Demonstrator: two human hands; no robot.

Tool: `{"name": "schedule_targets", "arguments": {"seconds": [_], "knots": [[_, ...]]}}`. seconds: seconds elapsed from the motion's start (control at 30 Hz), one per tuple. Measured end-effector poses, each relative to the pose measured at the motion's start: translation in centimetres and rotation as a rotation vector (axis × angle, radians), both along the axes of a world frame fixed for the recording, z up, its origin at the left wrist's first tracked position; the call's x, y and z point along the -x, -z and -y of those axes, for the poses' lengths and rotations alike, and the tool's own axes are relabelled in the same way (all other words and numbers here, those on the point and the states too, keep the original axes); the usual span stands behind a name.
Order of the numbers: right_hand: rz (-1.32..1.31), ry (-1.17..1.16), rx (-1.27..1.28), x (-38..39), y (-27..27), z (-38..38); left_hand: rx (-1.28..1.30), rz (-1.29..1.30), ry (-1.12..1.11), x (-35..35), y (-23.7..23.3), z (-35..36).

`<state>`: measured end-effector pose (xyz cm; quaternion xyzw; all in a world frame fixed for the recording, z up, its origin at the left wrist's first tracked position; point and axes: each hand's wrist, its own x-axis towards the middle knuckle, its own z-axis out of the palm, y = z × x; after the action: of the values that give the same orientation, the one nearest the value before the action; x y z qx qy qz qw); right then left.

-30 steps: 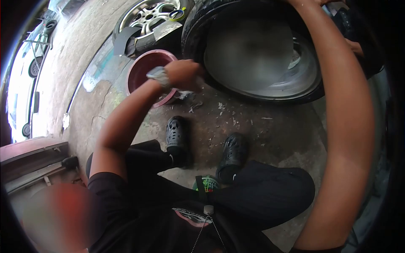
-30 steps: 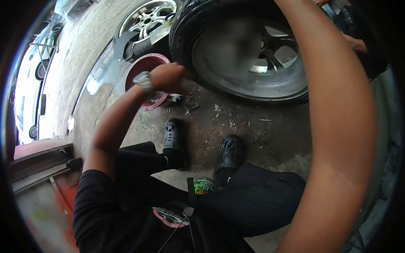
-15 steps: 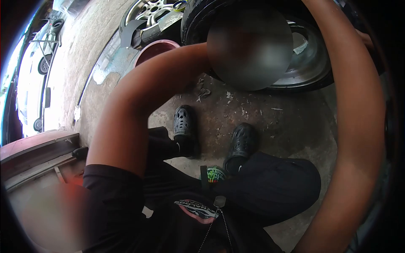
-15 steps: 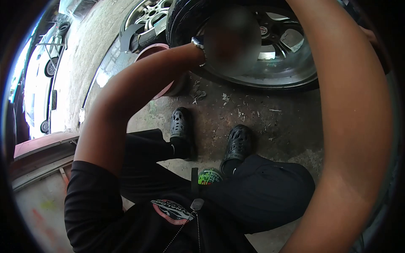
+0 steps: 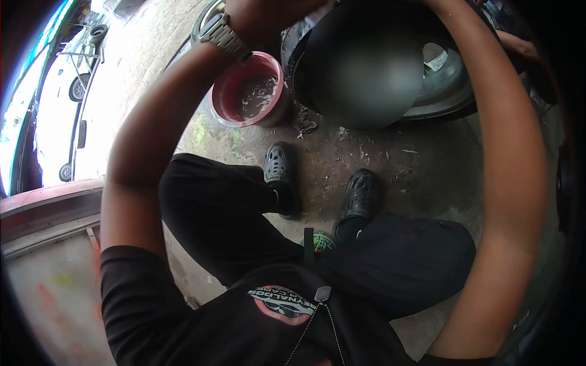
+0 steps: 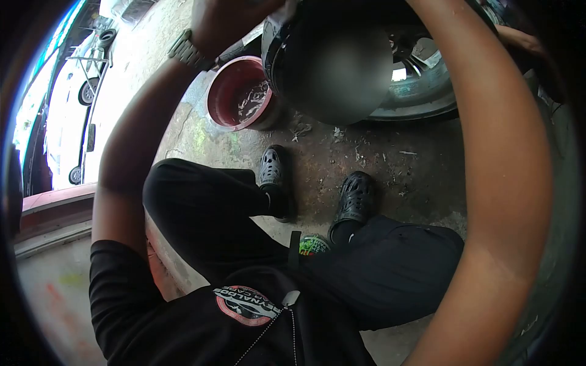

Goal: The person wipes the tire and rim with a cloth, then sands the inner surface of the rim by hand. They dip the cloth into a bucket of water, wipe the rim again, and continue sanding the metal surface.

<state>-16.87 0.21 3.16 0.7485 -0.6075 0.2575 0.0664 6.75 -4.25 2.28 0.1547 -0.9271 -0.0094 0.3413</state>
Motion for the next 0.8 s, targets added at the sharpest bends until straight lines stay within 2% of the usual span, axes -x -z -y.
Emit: {"name": "schedule_targets", "arguments": {"seconds": [0.1, 0.13, 0.17, 0.23, 0.3, 0.43, 0.47, 0.5, 0.53, 0.57, 0.6, 0.63, 0.67, 0.73, 0.8], "knots": [[0.007, 0.091, 0.124, -1.3, 0.0, -0.8, -0.072, -0.348, -0.234, 1.8, 3.1, 2.4], [0.039, 0.186, 0.070, -2.0, -0.6, -1.3, -0.167, -0.383, -0.255, 2.5, 4.2, 2.5], [0.130, 0.168, 0.240, -1.5, -0.2, -0.9, -0.266, -0.416, -0.273, 3.1, 5.1, 2.3], [0.308, 0.133, 0.572, -0.6, 0.9, -0.6, -0.279, -0.464, -0.238, 3.5, 6.1, 1.6], [0.620, 0.191, 0.622, 0.7, 1.0, -3.0, -0.276, -0.510, -0.203, 2.9, 6.2, 0.8], [1.406, 0.537, 0.922, 1.5, 4.7, -15.9, -0.285, -0.576, -0.096, 2.6, 5.3, -1.4], [1.493, 0.676, 0.967, 1.8, 6.6, -18.6, -0.272, -0.535, -0.110, 2.6, 5.3, -1.1], [1.432, 0.827, 0.977, 1.3, 8.5, -20.5, -0.278, -0.511, -0.149, 2.8, 5.1, -0.7], [1.434, 1.076, 0.894, 5.2, 13.9, -22.3, -0.287, -0.482, -0.182, 3.1, 4.9, -0.3], [1.520, 1.163, 0.792, 5.3, 16.4, -22.9, -0.297, -0.455, -0.209, 3.5, 4.9, -0.1], [1.531, 1.378, 0.681, 6.2, 19.9, -24.3, -0.294, -0.470, -0.194, 3.9, 5.0, 0.4], [1.494, 1.417, 0.550, 6.3, 22.1, -25.4, -0.323, -0.465, -0.172, 3.8, 4.6, 0.3], [1.566, 1.349, 0.415, 1.4, 18.9, -24.5, -0.358, -0.450, -0.149, 3.6, 4.0, 0.0], [1.617, 1.352, 0.216, 0.9, 22.3, -25.5, -0.353, -0.427, -0.066, 3.3, 4.0, 0.3], [1.558, 1.270, -0.014, -0.1, 23.2, -24.6, -0.339, -0.423, 0.047, 2.5, 4.2, 1.1]]}}
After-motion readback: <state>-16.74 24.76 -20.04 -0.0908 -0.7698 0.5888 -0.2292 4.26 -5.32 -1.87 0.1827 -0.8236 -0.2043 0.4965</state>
